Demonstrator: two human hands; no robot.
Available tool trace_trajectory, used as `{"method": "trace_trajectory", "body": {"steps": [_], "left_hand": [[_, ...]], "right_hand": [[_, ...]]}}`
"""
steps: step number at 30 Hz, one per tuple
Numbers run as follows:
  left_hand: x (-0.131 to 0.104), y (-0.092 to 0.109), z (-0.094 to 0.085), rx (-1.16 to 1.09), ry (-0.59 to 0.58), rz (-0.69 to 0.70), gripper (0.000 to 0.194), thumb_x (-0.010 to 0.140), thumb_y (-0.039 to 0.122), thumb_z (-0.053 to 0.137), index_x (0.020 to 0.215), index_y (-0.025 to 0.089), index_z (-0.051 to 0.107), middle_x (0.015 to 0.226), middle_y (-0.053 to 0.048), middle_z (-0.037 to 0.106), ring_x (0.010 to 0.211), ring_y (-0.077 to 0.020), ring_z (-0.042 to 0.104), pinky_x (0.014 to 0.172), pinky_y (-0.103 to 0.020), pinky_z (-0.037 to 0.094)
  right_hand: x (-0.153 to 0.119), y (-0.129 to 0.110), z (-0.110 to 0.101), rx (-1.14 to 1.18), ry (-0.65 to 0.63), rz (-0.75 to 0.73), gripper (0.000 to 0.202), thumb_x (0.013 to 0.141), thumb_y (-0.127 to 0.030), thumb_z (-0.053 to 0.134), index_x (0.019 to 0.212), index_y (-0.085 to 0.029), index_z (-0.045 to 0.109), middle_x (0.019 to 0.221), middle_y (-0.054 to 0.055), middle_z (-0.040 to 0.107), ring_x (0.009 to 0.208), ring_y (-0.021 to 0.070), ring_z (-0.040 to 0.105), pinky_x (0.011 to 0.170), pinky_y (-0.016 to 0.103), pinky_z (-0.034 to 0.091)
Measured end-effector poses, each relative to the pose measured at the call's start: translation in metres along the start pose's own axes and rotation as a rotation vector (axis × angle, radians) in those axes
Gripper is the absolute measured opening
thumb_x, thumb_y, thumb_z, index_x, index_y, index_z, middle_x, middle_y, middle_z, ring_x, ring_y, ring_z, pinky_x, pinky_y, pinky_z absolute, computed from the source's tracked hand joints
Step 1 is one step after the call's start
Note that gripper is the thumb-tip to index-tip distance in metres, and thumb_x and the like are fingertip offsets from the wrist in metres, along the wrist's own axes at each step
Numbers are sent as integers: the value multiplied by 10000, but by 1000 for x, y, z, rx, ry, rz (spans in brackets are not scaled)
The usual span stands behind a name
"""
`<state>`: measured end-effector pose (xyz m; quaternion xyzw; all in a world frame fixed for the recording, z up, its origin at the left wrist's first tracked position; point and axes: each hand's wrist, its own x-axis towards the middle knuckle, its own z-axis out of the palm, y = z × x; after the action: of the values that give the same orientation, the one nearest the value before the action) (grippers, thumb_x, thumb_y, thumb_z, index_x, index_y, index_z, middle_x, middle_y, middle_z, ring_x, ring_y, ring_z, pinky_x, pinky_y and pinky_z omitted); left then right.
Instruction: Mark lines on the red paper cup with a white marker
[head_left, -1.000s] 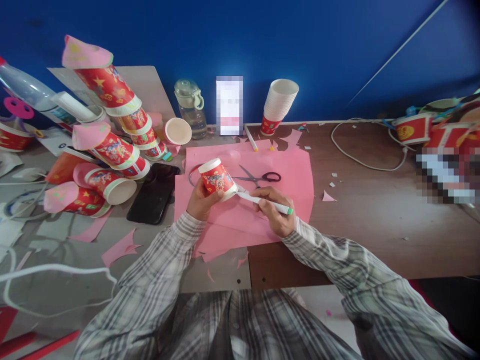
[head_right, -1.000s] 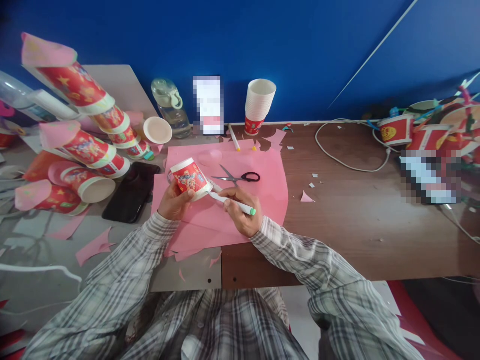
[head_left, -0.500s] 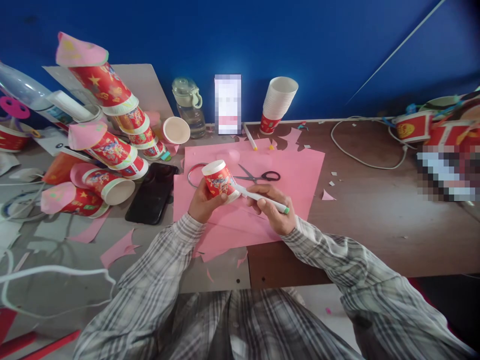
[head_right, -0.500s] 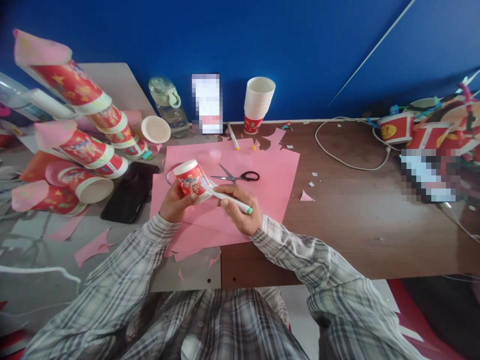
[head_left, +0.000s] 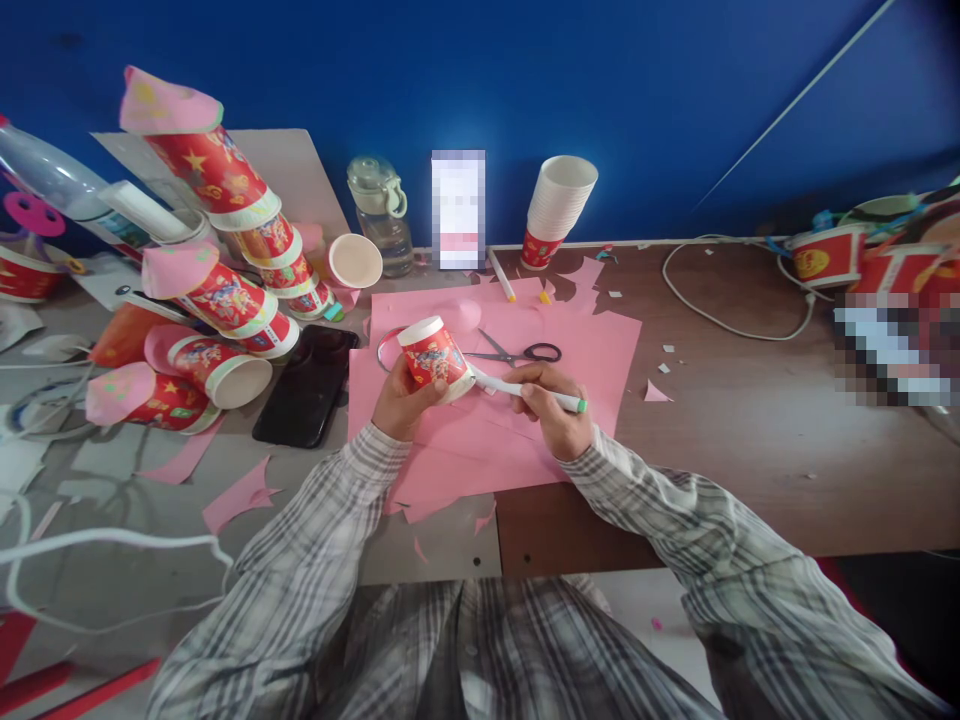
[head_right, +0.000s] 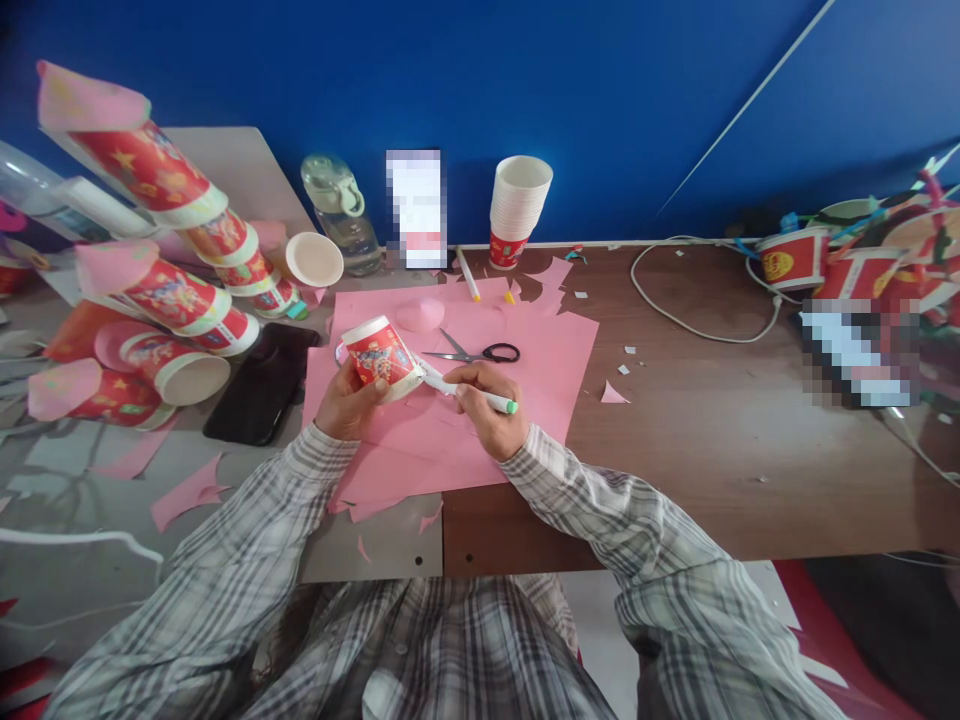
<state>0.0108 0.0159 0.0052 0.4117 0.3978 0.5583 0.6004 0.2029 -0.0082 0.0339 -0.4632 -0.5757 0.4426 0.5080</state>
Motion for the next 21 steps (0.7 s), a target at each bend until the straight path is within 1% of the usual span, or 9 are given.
{"method": "trace_trajectory", "body": {"steps": [3, 6, 8, 10, 13, 15, 17, 21], "left_hand": [[-1, 1, 1, 5, -5, -7, 581, 519, 392, 800, 975, 158, 525, 855, -30, 608, 782, -169, 572, 740, -330, 480], [-1, 1, 0, 14, -12, -4, 585, 530, 401, 792, 987, 158, 520, 864, -34, 609, 792, -171, 571, 753, -338, 478], [-1, 0, 0, 22, -17, -2, 584, 536, 398, 790, 993, 159, 516, 875, -37, 610, 804, -176, 572, 759, -340, 477], [-2, -1, -1, 31, -21, 4, 580, 540, 393, 789, 993, 160, 511, 883, -39, 609, 809, -177, 571, 760, -338, 475], [-1, -4, -2, 44, -23, 20, 588, 539, 405, 789, 993, 162, 504, 883, -36, 605, 803, -171, 566, 750, -326, 471], [-1, -5, -2, 48, -28, 27, 605, 536, 421, 788, 999, 164, 495, 884, -35, 602, 802, -171, 565, 743, -324, 472], [-1, -5, -2, 51, -33, 28, 622, 534, 429, 789, 1010, 167, 486, 895, -38, 600, 810, -176, 566, 742, -329, 475], [0, -6, -2, 55, -32, 29, 636, 523, 439, 795, 1005, 166, 481, 900, -43, 600, 818, -181, 569, 748, -334, 478]], "right_hand": [[2, 4, 0, 49, 26, 28, 205, 721, -264, 476, 765, -127, 620, 468, -8, 512, 400, 107, 397, 404, 240, 320], [1, 8, -1, 156, 46, 26, 207, 738, -286, 488, 795, -136, 619, 481, -6, 521, 412, 110, 407, 412, 243, 325], [-1, 9, -1, 217, 31, 11, 222, 754, -307, 499, 854, -146, 616, 523, 1, 543, 445, 121, 443, 420, 246, 337], [-4, 7, -1, 241, -22, -10, 243, 765, -321, 512, 915, -157, 609, 586, 17, 577, 482, 132, 479, 427, 250, 355], [-8, 1, -1, 194, -139, -46, 273, 780, -319, 525, 993, -165, 597, 691, 47, 621, 507, 132, 499, 447, 261, 398], [-11, -3, 0, 138, -194, -78, 277, 793, -309, 520, 1021, -167, 589, 729, 58, 630, 515, 128, 506, 462, 262, 423], [-12, -7, 1, 93, -215, -116, 274, 808, -304, 506, 1034, -167, 582, 741, 63, 630, 532, 129, 519, 474, 260, 442], [-12, -9, 3, 25, -213, -157, 267, 819, -297, 491, 1030, -158, 576, 741, 71, 634, 534, 132, 528, 486, 263, 460]]}}
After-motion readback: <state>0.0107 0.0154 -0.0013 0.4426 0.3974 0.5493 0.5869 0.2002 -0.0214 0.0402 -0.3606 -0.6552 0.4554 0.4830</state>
